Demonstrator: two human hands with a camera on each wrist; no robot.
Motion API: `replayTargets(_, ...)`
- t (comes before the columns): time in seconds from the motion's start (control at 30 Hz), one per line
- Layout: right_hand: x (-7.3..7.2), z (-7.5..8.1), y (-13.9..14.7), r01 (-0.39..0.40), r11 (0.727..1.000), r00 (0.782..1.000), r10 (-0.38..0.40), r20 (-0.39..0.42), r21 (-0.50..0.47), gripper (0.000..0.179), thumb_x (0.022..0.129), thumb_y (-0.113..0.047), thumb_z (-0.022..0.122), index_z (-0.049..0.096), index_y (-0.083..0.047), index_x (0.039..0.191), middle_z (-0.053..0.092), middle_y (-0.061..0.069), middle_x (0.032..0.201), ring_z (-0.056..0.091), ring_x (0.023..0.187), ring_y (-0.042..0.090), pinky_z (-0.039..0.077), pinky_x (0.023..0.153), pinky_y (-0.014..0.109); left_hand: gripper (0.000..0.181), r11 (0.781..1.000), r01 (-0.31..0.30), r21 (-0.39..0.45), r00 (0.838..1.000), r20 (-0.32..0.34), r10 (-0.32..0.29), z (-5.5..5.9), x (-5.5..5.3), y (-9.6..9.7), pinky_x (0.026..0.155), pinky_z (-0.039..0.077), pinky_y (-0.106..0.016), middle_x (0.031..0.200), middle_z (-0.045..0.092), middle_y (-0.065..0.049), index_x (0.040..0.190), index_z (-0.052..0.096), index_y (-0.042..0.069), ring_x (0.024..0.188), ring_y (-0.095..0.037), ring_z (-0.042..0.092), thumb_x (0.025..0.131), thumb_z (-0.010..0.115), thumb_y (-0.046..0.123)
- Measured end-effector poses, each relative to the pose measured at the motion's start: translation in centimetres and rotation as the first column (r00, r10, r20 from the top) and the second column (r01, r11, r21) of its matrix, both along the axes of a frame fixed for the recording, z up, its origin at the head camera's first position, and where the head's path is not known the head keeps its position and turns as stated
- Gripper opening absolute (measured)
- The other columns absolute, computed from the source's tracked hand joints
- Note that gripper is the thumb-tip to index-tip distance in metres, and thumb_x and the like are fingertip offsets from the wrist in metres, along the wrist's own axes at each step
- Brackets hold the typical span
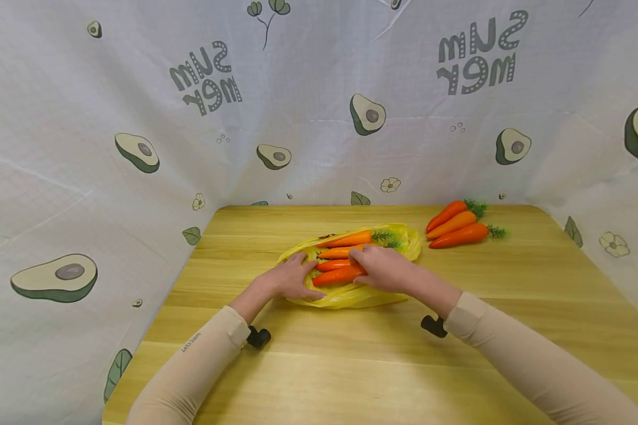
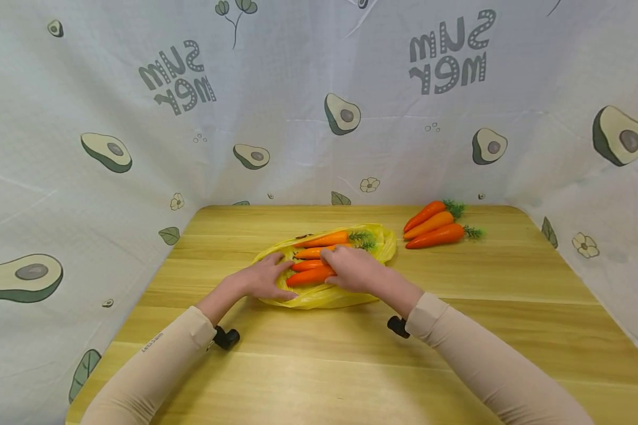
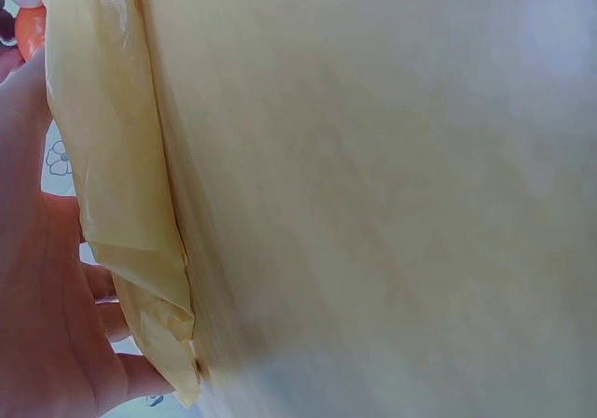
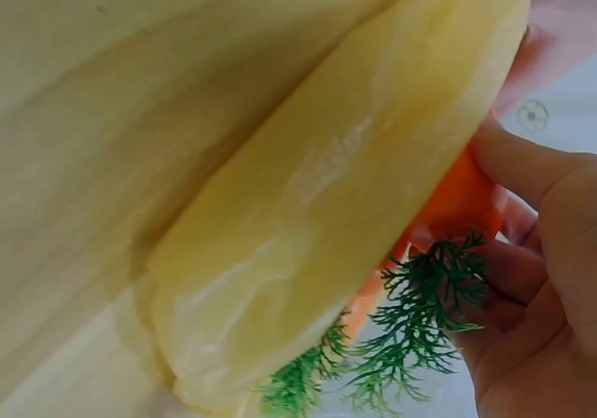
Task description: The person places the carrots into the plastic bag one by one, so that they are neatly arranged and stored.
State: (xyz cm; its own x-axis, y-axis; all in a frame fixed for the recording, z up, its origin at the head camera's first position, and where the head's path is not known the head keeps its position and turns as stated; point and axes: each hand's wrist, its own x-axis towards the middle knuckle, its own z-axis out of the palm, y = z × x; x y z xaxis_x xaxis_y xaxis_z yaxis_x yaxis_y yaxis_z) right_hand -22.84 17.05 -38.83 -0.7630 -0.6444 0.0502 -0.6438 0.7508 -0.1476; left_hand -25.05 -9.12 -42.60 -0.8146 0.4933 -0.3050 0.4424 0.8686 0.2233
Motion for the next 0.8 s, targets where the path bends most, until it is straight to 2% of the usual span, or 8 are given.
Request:
replayTargets(0.17, 0.3, -0.9, 0.5, -0.041, 0.996, 0.999, 0.04, -0.013, -0.075, 0.027, 0.086, -0.023, 0.082, 0.069, -0.009, 0.106, 0.068, 0.003, 0.096, 0.063, 0.088, 0.02, 0.055, 0.075, 0.037, 0.096, 1.0, 0.0, 0.001, 1.0, 0.003, 0.0, 0.1, 0.2, 0.1, 0.118, 0.032, -0.056, 0.167, 0.017, -0.013, 0.16, 0.031, 0.023, 0.153, -0.035, 0.023, 0.085, 0.059, 0.076)
replayTargets(0.27, 0.5, -1.3, 0.9, -0.067, 0.994, 0.997, 0.064, -0.038, -0.089, 0.028, 0.086, -0.02, 0.081, 0.072, -0.007, 0.11, 0.069, 0.006, 0.104, 0.064, 0.095, 0.022, 0.056, 0.083, 0.039, 0.096, 1.0, -0.003, 0.003, 1.0, 0.002, 0.003, 0.2, 0.2, 0.1, 0.117, 0.033, -0.056, 0.167, 0.018, -0.013, 0.16, 0.032, 0.022, 0.152, -0.035, 0.024, 0.085, 0.059, 0.075)
replayTargets(0.37, 0.8, -1.4, 1.2, -0.089, 0.992, 0.994, 0.083, -0.071, -0.085, 0.032, 0.086, -0.021, 0.081, 0.074, -0.008, 0.115, 0.066, 0.006, 0.103, 0.062, 0.093, 0.021, 0.056, 0.081, 0.04, 0.096, 1.0, -0.009, 0.006, 1.0, 0.006, 0.009, 0.3, 0.2, 0.1, 0.117, 0.033, -0.056, 0.167, 0.018, -0.013, 0.16, 0.032, 0.022, 0.152, -0.035, 0.024, 0.085, 0.059, 0.075)
replayTargets(0.47, 1.0, -1.3, 1.4, -0.071, 0.995, 0.995, 0.066, -0.078, -0.069, 0.038, 0.087, -0.026, 0.081, 0.073, -0.009, 0.12, 0.066, 0.006, 0.1, 0.06, 0.083, 0.018, 0.055, 0.073, 0.037, 0.096, 1.0, -0.008, 0.006, 1.0, 0.008, 0.008, 0.3, 0.2, 0.1, 0.117, 0.033, -0.056, 0.167, 0.018, -0.013, 0.16, 0.032, 0.022, 0.152, -0.035, 0.024, 0.085, 0.059, 0.075)
replayTargets(0.57, 1.0, -1.3, 1.8, -0.02, 0.998, 0.999, 0.018, -0.039, -0.061, 0.047, 0.087, -0.033, 0.08, 0.07, -0.01, 0.126, 0.07, 0.009, 0.105, 0.063, 0.083, 0.018, 0.055, 0.07, 0.037, 0.095, 1.0, -0.005, 0.004, 1.0, 0.006, 0.005, 0.3, 0.2, 0.1, 0.117, 0.033, -0.056, 0.167, 0.018, -0.013, 0.16, 0.032, 0.022, 0.152, -0.035, 0.024, 0.085, 0.059, 0.075)
replayTargets(0.7, 0.9, -1.5, 2.4, 0.025, 0.999, 0.999, -0.024, 0.024, -0.048, 0.055, 0.086, -0.037, 0.08, 0.065, -0.011, 0.133, 0.072, 0.013, 0.114, 0.068, 0.092, 0.022, 0.056, 0.073, 0.039, 0.095, 1.0, 0.003, -0.001, 1.0, -0.001, -0.003, 0.3, 0.2, 0.0, 0.118, 0.032, -0.056, 0.166, 0.019, -0.014, 0.16, 0.032, 0.022, 0.152, -0.035, 0.024, 0.086, 0.058, 0.075)
replayTargets(0.8, 0.7, -1.6, 2.9, 0.028, 0.998, 0.998, -0.025, 0.06, -0.051, 0.057, 0.087, -0.036, 0.08, 0.064, -0.01, 0.135, 0.073, 0.01, 0.11, 0.065, 0.083, 0.016, 0.053, 0.071, 0.035, 0.094, 1.0, 0.005, -0.002, 1.0, -0.004, -0.005, 0.3, 0.1, 0.0, 0.118, 0.031, -0.057, 0.166, 0.018, -0.014, 0.16, 0.032, 0.022, 0.153, -0.035, 0.022, 0.086, 0.058, 0.075)
